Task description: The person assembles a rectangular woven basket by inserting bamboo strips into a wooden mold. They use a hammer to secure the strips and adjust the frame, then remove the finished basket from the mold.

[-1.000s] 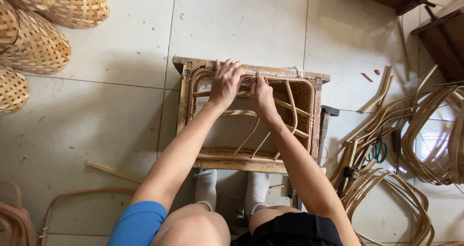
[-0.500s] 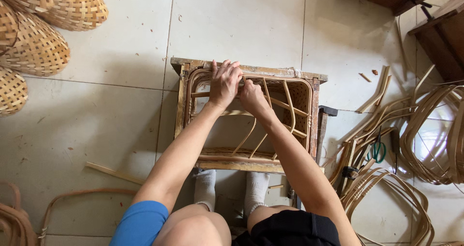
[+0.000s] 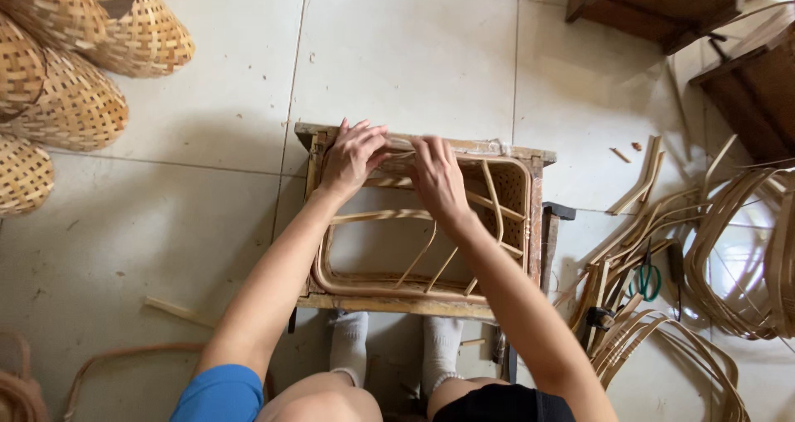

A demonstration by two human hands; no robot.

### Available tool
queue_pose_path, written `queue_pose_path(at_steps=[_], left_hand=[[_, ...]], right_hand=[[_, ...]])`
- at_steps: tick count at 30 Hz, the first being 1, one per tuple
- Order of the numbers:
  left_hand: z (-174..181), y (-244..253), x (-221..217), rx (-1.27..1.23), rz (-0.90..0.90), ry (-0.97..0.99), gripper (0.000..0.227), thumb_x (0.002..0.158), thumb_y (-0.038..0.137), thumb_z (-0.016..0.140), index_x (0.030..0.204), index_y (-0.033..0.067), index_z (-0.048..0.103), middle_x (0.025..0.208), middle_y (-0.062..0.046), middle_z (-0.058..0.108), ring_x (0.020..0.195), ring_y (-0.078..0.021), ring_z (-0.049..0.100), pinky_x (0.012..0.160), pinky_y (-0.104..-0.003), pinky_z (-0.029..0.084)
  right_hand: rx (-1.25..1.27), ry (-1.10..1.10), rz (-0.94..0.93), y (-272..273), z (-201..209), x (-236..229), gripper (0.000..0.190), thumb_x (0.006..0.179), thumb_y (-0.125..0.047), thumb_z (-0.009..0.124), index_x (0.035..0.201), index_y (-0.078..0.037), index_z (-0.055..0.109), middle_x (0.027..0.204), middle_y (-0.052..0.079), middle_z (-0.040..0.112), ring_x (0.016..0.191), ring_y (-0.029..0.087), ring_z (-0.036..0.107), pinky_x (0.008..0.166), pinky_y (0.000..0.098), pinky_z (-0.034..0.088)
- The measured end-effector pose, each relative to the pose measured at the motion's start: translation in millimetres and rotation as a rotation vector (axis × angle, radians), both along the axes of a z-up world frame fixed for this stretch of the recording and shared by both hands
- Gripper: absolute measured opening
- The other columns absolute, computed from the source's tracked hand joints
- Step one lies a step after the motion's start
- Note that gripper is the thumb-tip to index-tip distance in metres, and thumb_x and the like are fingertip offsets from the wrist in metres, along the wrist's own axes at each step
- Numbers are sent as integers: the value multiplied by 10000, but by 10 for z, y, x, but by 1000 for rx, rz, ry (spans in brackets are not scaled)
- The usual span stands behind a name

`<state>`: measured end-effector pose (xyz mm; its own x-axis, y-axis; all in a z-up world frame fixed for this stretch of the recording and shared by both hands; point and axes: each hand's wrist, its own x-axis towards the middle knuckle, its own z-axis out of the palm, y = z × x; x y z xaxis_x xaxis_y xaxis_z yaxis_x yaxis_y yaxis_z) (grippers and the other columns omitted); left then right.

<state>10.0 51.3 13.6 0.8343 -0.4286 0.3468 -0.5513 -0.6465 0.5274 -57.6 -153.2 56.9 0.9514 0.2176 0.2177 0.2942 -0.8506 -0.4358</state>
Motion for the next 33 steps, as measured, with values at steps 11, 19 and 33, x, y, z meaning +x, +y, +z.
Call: queue_pose_path(at_steps=[11, 19, 33], left_hand=[[-77, -68, 63, 119, -35, -78, 169, 901, 3, 713, 1040, 99, 725, 1294, -62, 696, 1239, -242, 610, 1195, -679, 274], [-69, -119, 50, 84, 6, -58, 112, 933, 57, 645, 1023, 72, 711, 1270, -83, 694, 1219, -272, 617, 1165, -684, 295], [-70, -143, -34, 146, 35, -82, 172, 958, -34, 590, 1033, 71, 703, 1238, -84, 723, 1130, -262, 669, 1104, -576, 421]], right_hand=[[-141, -61, 205, 28, -102, 509, 531, 876, -20, 665, 1390, 14, 539, 1225, 174, 638, 1083, 342, 606, 952, 426, 538], [-170, -78, 139, 95, -77, 492, 470, 883, -35, 662, 1342, -10, 564, 1212, 161, 650, 1069, 333, 619, 911, 441, 541], [-169, 19, 69, 199, 39, 417, 306, 953, -60, 625, 1256, -26, 605, 1169, 158, 672, 1067, 342, 622, 932, 452, 530]])
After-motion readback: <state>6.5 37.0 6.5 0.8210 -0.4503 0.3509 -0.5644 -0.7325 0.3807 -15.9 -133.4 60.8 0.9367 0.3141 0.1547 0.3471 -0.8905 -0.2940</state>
